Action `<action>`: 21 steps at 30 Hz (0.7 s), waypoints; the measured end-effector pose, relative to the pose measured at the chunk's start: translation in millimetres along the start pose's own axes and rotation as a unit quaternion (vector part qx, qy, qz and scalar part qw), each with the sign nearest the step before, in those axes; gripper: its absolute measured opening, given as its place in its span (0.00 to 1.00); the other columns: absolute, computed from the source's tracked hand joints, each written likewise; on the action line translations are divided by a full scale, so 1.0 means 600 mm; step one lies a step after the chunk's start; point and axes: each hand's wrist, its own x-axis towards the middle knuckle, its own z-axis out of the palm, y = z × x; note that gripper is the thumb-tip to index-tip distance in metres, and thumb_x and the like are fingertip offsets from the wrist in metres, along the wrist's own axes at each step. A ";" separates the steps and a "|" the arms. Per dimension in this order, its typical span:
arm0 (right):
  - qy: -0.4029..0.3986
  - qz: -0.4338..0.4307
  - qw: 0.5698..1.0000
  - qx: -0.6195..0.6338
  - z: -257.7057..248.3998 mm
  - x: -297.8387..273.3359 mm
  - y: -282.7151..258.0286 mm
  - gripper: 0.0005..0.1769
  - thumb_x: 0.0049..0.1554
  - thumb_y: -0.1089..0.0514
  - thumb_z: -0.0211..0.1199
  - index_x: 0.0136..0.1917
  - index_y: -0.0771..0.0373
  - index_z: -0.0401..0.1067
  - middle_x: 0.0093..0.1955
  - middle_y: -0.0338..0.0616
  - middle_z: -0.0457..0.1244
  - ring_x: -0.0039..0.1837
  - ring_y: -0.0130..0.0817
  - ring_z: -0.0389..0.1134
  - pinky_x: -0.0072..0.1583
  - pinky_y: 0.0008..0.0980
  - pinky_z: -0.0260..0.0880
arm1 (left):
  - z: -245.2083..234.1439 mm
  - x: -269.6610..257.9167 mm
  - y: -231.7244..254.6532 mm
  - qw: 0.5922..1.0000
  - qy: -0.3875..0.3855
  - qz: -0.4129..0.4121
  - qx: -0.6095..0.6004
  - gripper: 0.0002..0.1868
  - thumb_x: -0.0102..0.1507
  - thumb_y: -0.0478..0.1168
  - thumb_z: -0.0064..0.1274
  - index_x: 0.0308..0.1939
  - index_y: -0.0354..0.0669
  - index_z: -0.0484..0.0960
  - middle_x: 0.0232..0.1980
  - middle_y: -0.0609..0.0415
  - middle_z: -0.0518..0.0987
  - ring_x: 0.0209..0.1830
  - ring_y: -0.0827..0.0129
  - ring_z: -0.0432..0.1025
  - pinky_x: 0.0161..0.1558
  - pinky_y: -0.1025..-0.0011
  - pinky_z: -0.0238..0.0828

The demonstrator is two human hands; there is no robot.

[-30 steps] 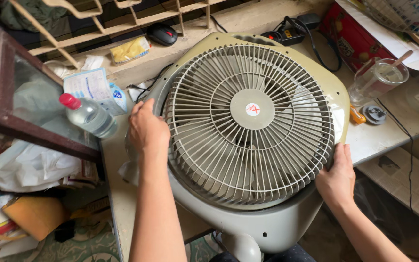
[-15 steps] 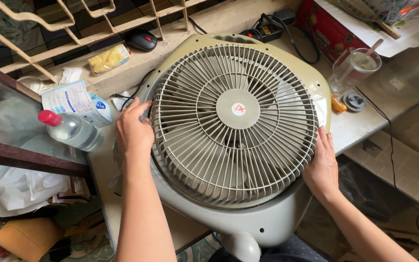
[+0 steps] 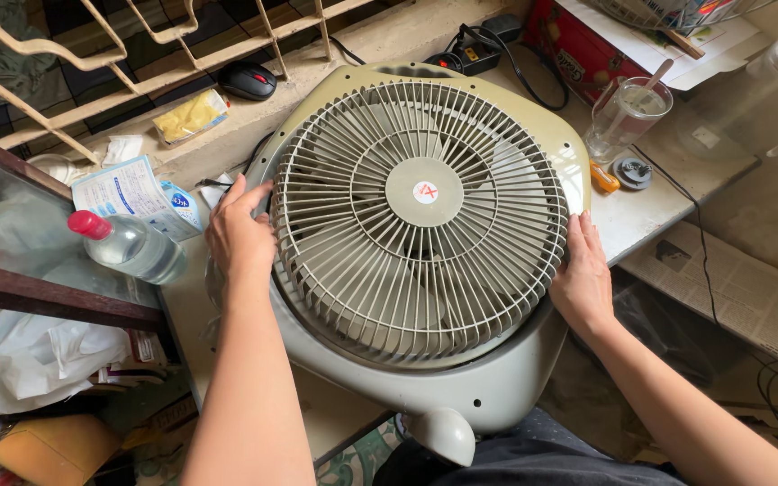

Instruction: The person assembles an electric fan by placing the front grille onto the fan body and securing it with screws using a screwdriver. The person aligns the grille, inserts screws, and tightens them to complete the assembly.

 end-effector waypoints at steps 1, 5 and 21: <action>0.001 -0.002 1.000 0.000 0.002 -0.002 0.002 0.41 0.52 0.72 0.54 0.79 0.70 0.53 0.83 0.64 0.46 0.83 0.58 0.46 0.78 0.45 0.48 | 0.000 0.000 -0.001 1.000 -0.002 -0.004 0.005 0.28 0.59 0.27 0.54 0.57 0.65 0.85 0.73 0.61 0.71 0.72 0.60 0.63 0.72 0.59 0.54; -0.003 0.011 1.000 -0.017 0.008 -0.002 0.006 0.42 0.52 0.72 0.53 0.80 0.69 0.53 0.83 0.63 0.46 0.82 0.59 0.46 0.77 0.45 0.50 | 0.005 0.002 -0.005 1.000 0.016 0.016 0.021 0.32 0.59 0.26 0.54 0.64 0.63 0.81 0.74 0.59 0.71 0.71 0.59 0.65 0.70 0.57 0.53; -0.023 0.193 0.981 0.018 0.038 0.004 0.034 0.41 0.65 0.51 0.52 0.86 0.55 0.42 0.66 0.69 0.62 0.68 0.66 0.63 0.66 0.53 0.61 | 0.016 0.033 -0.015 0.998 -0.025 -0.028 0.049 0.30 0.65 0.36 0.52 0.70 0.65 0.73 0.64 0.54 0.76 0.55 0.55 0.74 0.65 0.54 0.57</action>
